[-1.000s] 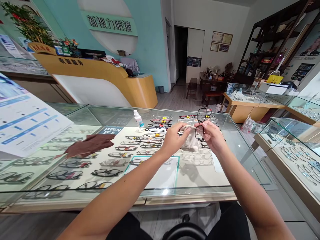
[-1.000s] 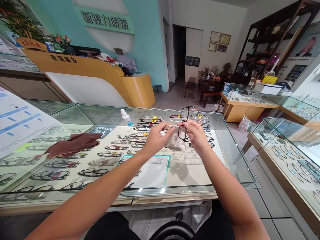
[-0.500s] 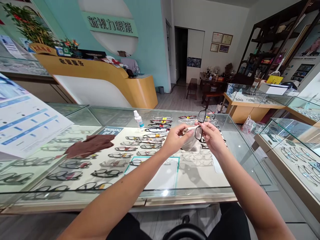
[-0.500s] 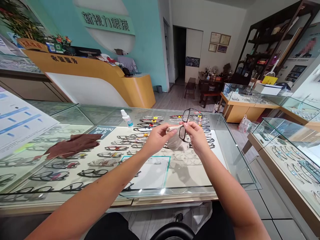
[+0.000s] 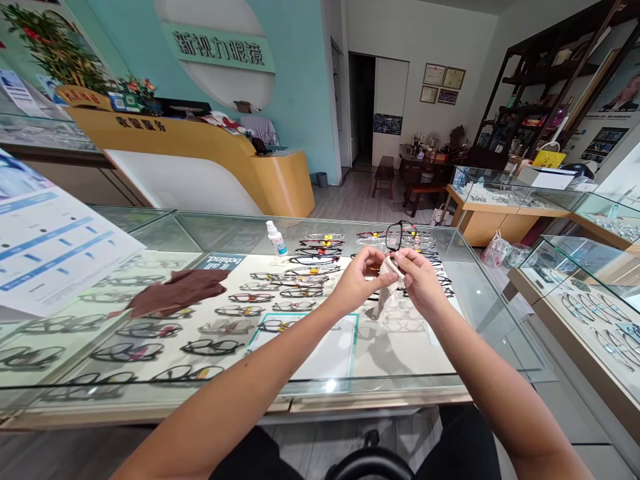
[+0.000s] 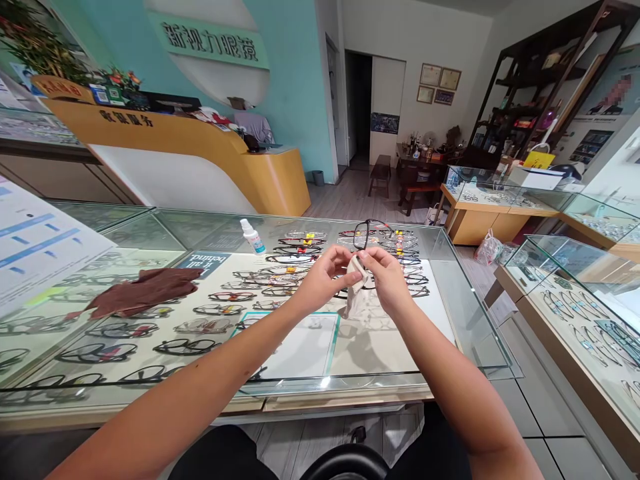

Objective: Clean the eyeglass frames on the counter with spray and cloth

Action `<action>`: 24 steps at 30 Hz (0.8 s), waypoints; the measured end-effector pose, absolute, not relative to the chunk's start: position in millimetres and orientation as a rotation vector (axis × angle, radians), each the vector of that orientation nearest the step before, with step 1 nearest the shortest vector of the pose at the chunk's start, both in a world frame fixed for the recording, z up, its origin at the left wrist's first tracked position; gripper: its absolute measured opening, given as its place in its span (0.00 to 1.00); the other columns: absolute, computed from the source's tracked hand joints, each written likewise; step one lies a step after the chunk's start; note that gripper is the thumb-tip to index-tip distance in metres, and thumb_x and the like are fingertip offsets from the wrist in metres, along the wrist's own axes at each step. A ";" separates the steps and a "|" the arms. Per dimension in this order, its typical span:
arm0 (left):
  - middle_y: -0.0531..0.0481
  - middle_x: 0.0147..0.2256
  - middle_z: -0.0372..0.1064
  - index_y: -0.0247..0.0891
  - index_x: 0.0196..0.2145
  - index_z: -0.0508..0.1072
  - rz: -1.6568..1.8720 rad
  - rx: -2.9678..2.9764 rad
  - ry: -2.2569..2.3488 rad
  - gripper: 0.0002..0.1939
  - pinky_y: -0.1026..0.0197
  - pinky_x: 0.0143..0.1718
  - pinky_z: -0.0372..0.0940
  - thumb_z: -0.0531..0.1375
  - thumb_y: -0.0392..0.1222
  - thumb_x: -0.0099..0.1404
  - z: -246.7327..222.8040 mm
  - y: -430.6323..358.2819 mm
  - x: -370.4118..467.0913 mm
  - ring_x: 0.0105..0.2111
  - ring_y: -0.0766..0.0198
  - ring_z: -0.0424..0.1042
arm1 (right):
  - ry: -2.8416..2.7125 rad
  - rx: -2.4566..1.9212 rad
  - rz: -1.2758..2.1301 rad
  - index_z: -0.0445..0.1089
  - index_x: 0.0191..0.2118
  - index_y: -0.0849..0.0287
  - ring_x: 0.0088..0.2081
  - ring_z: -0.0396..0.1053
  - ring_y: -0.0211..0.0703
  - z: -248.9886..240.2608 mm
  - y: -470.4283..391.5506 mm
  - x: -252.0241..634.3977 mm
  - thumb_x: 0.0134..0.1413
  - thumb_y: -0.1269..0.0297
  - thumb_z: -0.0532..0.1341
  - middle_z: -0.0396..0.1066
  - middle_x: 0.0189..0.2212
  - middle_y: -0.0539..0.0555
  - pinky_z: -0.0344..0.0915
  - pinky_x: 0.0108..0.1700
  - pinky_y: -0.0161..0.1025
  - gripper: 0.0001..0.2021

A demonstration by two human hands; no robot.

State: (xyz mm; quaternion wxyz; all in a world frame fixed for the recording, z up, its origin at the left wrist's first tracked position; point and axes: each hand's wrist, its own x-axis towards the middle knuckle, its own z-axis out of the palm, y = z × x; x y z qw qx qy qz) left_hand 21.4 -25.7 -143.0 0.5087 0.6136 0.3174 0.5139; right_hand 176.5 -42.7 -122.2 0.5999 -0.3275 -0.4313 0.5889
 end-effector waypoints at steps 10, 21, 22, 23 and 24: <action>0.49 0.32 0.75 0.36 0.35 0.78 0.928 1.401 0.647 0.29 0.60 0.38 0.65 0.77 0.63 0.50 -137.6 -29.5 20.7 0.33 0.61 0.71 | -0.984 -0.761 1.442 0.75 0.28 0.55 0.24 0.59 0.33 -116.6 -49.1 174.3 0.31 0.45 0.82 0.72 0.25 0.45 0.55 0.27 0.34 0.25; 0.51 0.34 0.72 0.37 0.39 0.78 1.055 1.377 0.753 0.32 0.61 0.38 0.63 0.77 0.65 0.48 -132.1 -32.3 22.4 0.35 0.62 0.68 | -1.010 -0.693 1.432 0.74 0.29 0.53 0.33 0.69 0.40 -119.5 -46.4 174.5 0.36 0.47 0.81 0.78 0.32 0.49 0.67 0.40 0.38 0.22; 0.52 0.33 0.71 0.37 0.38 0.78 1.070 1.374 0.756 0.32 0.61 0.38 0.63 0.77 0.64 0.48 -132.4 -32.2 22.8 0.35 0.62 0.68 | -1.012 -0.692 1.437 0.74 0.29 0.53 0.33 0.70 0.40 -119.9 -46.6 174.0 0.36 0.46 0.81 0.78 0.32 0.49 0.67 0.40 0.38 0.22; 0.52 0.32 0.71 0.37 0.38 0.77 1.085 1.371 0.759 0.32 0.61 0.38 0.63 0.77 0.64 0.48 -132.9 -32.0 23.2 0.35 0.62 0.68 | -1.010 -0.688 1.446 0.73 0.29 0.52 0.33 0.69 0.40 -120.3 -46.7 173.5 0.36 0.46 0.81 0.78 0.32 0.49 0.66 0.40 0.38 0.22; 0.52 0.32 0.70 0.37 0.38 0.77 1.096 1.368 0.763 0.32 0.61 0.38 0.63 0.77 0.64 0.48 -133.6 -31.6 23.5 0.34 0.62 0.67 | -1.005 -0.684 1.455 0.73 0.28 0.52 0.32 0.69 0.40 -120.6 -46.9 173.2 0.35 0.47 0.82 0.78 0.31 0.48 0.66 0.39 0.37 0.22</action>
